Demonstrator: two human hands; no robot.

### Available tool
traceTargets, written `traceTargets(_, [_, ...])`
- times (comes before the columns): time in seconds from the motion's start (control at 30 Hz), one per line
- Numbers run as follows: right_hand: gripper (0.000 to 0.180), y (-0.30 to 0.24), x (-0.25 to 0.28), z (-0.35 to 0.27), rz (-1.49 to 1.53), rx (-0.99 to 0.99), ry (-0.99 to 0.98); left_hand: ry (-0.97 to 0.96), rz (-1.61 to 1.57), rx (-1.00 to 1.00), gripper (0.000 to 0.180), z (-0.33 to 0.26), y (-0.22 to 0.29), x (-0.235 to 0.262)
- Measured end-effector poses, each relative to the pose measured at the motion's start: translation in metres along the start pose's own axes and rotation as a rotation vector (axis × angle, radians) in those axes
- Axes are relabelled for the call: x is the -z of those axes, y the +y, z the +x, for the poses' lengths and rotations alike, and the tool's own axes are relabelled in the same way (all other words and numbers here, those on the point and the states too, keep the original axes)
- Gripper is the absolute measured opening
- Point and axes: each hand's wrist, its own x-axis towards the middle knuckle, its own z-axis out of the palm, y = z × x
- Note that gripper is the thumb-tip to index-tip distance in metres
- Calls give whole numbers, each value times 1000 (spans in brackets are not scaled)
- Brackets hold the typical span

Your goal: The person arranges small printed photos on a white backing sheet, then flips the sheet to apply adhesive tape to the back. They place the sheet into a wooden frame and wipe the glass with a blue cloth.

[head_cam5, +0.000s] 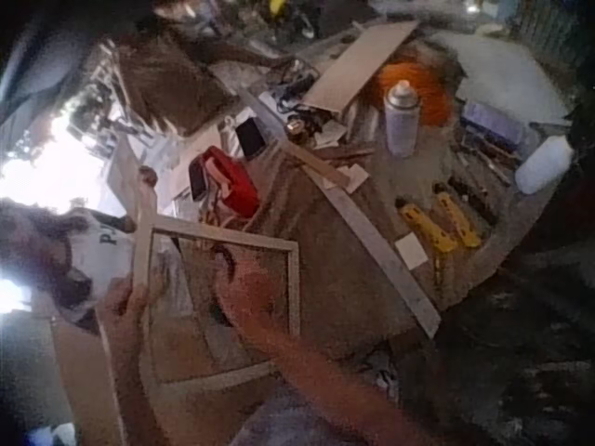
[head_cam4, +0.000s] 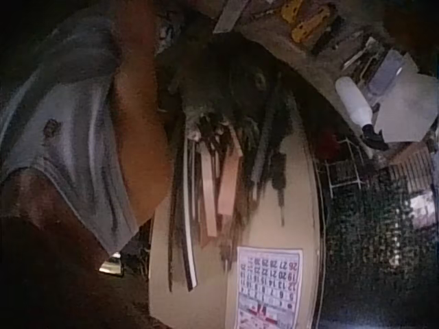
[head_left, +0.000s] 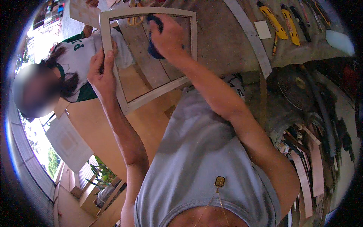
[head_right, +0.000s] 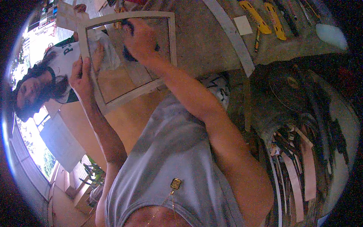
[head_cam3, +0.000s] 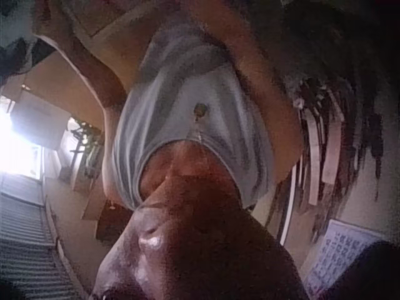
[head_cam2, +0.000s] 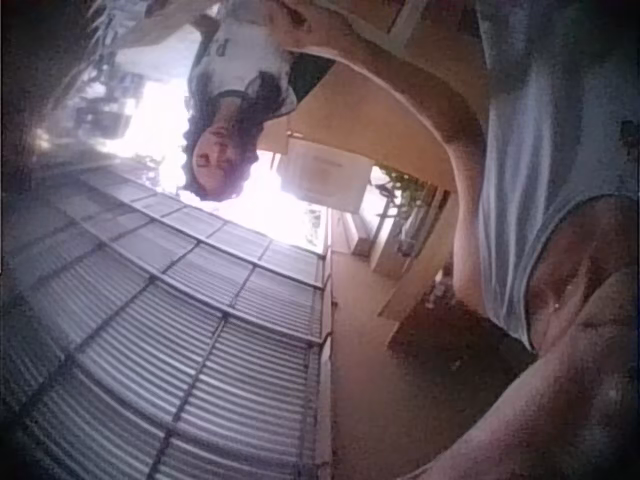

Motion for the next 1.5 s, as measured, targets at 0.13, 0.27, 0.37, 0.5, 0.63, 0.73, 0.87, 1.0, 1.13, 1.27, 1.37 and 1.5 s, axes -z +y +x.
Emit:
traceTargets(0.13, [23,-32,-14,5,19,44,-12,-2,76,-8,26,2,-11,5])
traceTargets(0.27, [21,-45,-18,8,76,117,-43,-19,63,-48,28,1,-13,4])
traceTargets(0.37, [20,-55,-19,13,145,196,-54,2,41,-50,29,0,-3,-2])
traceTargets(0.5, [19,-58,-18,11,205,260,-84,14,87,-77,29,1,0,-3])
traceTargets(0.63, [21,-56,-5,-12,245,301,-214,24,89,-6,29,-2,-1,0])
traceTargets(0.73, [25,-55,14,-42,260,339,-354,20,57,-2,30,1,-3,-1])
traceTargets(0.87, [32,-48,25,-83,227,423,-426,26,15,71,31,1,-2,-2])
traceTargets(1.0, [41,-40,46,-102,120,628,-654,32,37,56,32,1,-8,-1])
traceTargets(1.13, [49,-41,60,-93,90,707,-758,61,60,56,33,0,4,-9])
traceTargets(1.27, [48,-15,82,-84,12,682,-931,53,21,23,33,-1,-5,-5])
traceTargets(1.37, [41,19,108,-75,-78,628,-1071,53,65,50,34,-1,-1,-4])
traceTargets(1.5, [39,69,135,-68,-259,687,-1104,91,53,233,34,-2,16,-9])
